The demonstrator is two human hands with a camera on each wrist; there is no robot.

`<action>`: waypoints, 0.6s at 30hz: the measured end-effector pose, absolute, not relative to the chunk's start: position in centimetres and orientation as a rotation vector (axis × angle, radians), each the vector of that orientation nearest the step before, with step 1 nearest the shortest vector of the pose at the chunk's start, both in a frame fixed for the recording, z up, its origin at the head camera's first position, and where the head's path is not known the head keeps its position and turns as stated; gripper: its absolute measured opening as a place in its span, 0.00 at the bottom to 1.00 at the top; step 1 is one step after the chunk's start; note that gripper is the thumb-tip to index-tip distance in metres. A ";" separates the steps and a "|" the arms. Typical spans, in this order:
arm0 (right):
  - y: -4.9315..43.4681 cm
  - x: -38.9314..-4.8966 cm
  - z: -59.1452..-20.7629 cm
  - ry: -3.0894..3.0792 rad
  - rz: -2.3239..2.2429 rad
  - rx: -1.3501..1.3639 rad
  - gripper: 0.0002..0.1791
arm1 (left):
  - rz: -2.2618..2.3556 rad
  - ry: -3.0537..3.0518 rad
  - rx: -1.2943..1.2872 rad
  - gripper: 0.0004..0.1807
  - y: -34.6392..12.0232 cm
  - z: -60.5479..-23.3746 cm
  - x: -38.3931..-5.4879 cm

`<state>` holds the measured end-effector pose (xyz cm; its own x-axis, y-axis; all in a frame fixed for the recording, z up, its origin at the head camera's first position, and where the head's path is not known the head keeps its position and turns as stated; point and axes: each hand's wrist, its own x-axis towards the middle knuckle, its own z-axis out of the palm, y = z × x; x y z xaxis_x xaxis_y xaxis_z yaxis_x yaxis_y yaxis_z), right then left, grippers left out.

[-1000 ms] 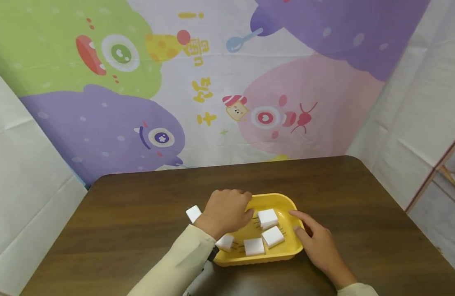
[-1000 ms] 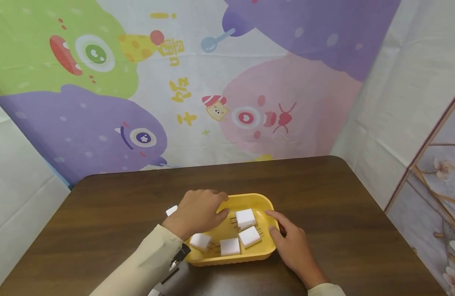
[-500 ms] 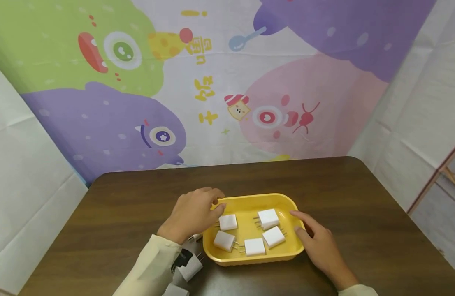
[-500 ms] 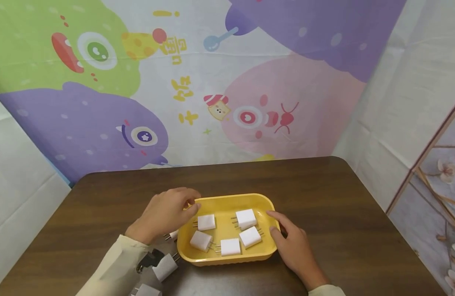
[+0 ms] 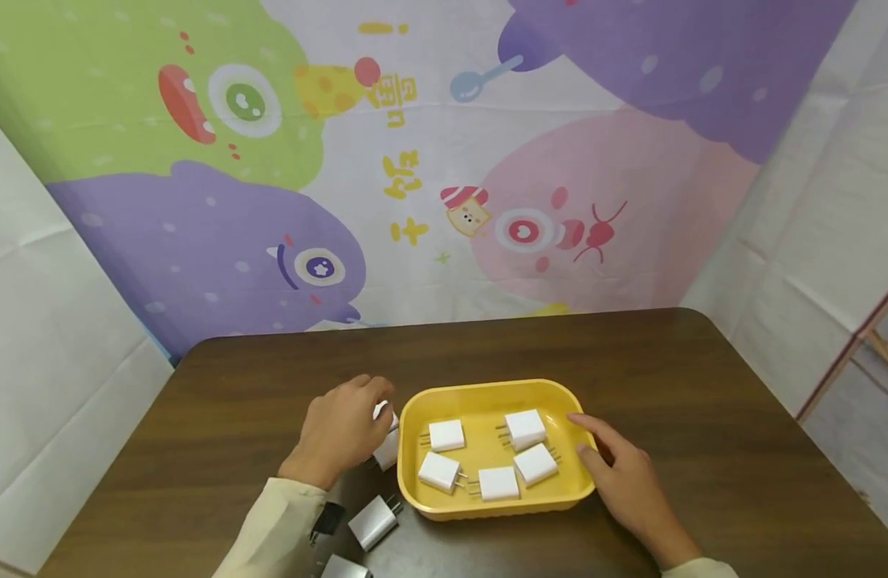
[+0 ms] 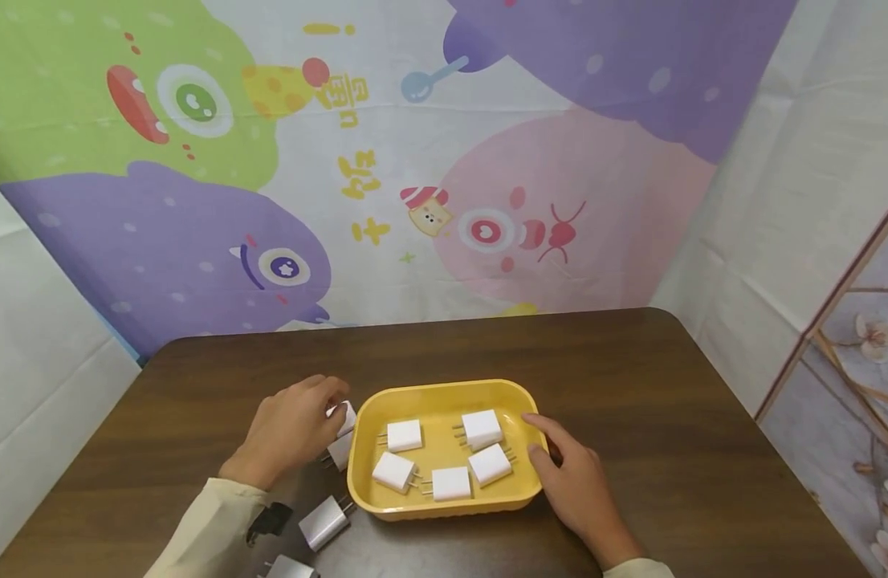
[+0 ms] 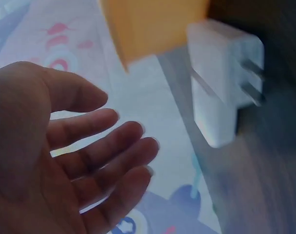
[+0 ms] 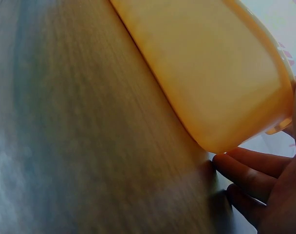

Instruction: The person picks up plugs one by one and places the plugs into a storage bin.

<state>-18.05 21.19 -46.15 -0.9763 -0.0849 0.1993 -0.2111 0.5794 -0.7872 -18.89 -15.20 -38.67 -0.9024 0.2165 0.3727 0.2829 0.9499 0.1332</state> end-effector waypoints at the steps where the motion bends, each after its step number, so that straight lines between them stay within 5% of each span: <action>1: 21.2 -18.1 -46.1 -2.666 1.361 0.251 0.20 | -0.243 -2.763 -0.363 0.09 -15.5 -38.8 -19.0; 18: 21.1 -18.0 -46.1 -2.665 1.363 0.229 0.20 | -0.211 -3.024 -0.398 0.23 -16.9 -41.5 -20.2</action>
